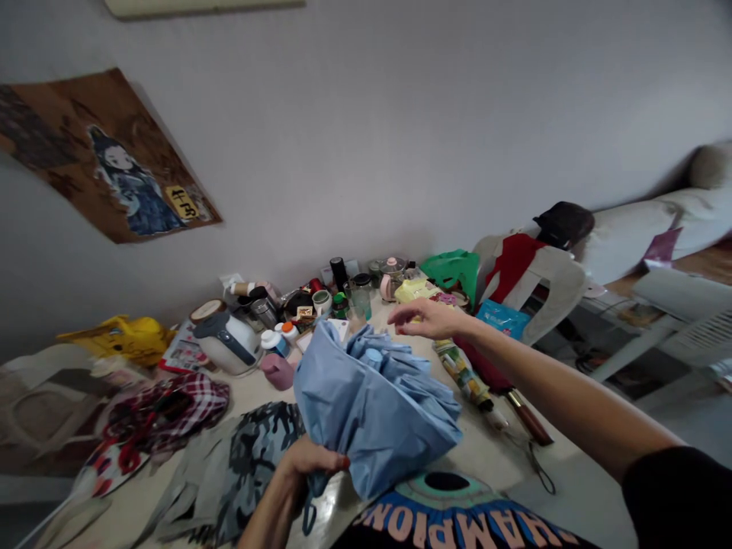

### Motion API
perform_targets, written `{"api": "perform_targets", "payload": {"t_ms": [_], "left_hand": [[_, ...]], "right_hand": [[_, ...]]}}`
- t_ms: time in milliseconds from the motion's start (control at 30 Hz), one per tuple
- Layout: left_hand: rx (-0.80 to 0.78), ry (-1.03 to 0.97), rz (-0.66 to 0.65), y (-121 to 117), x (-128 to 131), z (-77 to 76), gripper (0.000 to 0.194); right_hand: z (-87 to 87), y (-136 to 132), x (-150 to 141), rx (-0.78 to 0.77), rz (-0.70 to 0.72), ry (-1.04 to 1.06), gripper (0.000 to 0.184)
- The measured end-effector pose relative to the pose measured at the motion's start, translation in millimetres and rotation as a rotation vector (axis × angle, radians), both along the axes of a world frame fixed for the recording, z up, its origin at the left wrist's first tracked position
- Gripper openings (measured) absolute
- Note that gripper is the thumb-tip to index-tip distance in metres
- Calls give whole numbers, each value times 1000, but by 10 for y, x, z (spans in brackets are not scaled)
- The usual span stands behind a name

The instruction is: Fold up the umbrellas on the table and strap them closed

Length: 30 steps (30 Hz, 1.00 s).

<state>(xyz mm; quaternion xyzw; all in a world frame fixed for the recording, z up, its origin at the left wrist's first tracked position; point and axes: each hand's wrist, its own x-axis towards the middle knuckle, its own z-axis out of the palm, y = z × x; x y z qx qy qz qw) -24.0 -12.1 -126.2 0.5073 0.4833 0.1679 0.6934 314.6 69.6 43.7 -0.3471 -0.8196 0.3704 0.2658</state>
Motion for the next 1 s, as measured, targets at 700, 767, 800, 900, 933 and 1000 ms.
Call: {"api": "perform_targets", "payload": {"t_ms": [700,767,800,900,933,1000], "left_hand": [[74,-7,286,-91,279,249,47],[75,-4,278,-96,287,279,45],[81,-8,272,-97,287,290,44],[114,-3,302,-96,258,279,42],[118,15,327,-98,236,258,43],[109,52,367,-105,180,205,46]], "right_hand": [[-57,-1068,-188,513,-376,67,25],[-1,-1098,-177,505,-330,-5,22],[23,-1110,-178,483,-314,-39,24],[67,-1126,-170,381,-273,-134,14],[72,-1127,-154,353,-266,-156,13],[73,-1126,-102,311,-259,-178,19]]}}
